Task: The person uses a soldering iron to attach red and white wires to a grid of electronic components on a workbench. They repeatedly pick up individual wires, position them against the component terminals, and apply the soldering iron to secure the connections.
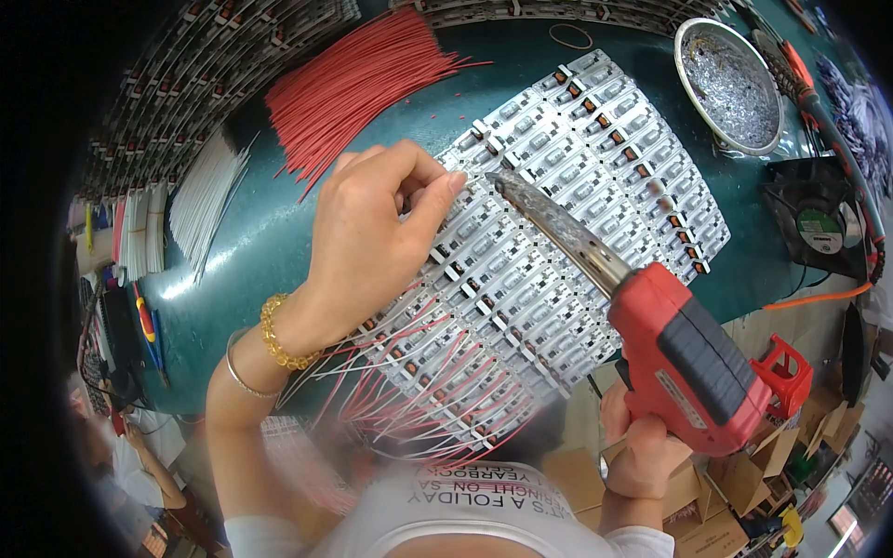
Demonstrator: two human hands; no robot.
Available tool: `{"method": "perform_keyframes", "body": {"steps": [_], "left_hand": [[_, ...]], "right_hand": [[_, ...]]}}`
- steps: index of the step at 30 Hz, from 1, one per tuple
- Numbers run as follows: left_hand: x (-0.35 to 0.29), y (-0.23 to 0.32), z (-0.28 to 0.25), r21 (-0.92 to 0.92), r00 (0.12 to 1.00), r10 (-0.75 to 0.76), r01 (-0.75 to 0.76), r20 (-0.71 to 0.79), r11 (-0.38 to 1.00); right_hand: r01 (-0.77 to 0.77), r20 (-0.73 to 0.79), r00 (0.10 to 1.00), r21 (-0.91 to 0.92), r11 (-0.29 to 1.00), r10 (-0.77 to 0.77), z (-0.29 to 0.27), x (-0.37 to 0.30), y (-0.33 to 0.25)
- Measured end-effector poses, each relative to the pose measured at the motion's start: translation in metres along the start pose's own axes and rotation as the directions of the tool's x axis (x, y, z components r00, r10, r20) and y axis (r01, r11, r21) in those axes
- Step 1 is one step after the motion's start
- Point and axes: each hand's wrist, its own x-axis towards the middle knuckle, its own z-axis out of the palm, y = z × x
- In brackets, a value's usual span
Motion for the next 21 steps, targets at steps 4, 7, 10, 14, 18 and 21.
{"method": "perform_keyframes", "body": {"steps": [4, 7, 10, 14, 18, 21], "left_hand": [[-0.0004, -0.0009, 0.0018, -0.001, 1.0, 0.001, -0.001, 0.003, 1.0], [-0.0007, -0.0016, 0.0031, 0.016, 1.0, 0.02, -0.02, -0.004, 1.0], [-0.0011, -0.002, 0.0032, 0.036, 0.999, 0.047, -0.046, -0.015, 0.998], [-0.001, -0.0023, 0.0034, 0.034, 0.998, 0.057, -0.056, -0.017, 0.998], [-0.0012, -0.0023, 0.0029, 0.037, 0.998, 0.057, -0.056, -0.015, 0.998], [-0.0007, -0.002, 0.0034, 0.039, 0.998, 0.061, -0.06, -0.013, 0.997]], "right_hand": [[0.022, 0.036, 0.999, 0.003, 1.0, -0.023, 0.0036, 0.0071, 0.0025], [-0.061, -0.013, 0.998, 0.056, 0.997, 0.062, 0.0027, 0.0043, 0.0018], [-0.081, -0.051, 0.995, 0.038, 0.996, 0.083, 0.0011, 0.0007, 0.0032], [0.072, 0.008, 0.997, -0.081, 0.994, -0.071, 0.0032, -0.0003, 0.0027], [0.067, -0.007, 0.998, -0.069, 0.995, -0.068, 0.002, -0.0016, 0.0032], [0.043, -0.022, 0.999, -0.074, 0.996, -0.045, 0.0055, -0.0004, 0.0006]]}}
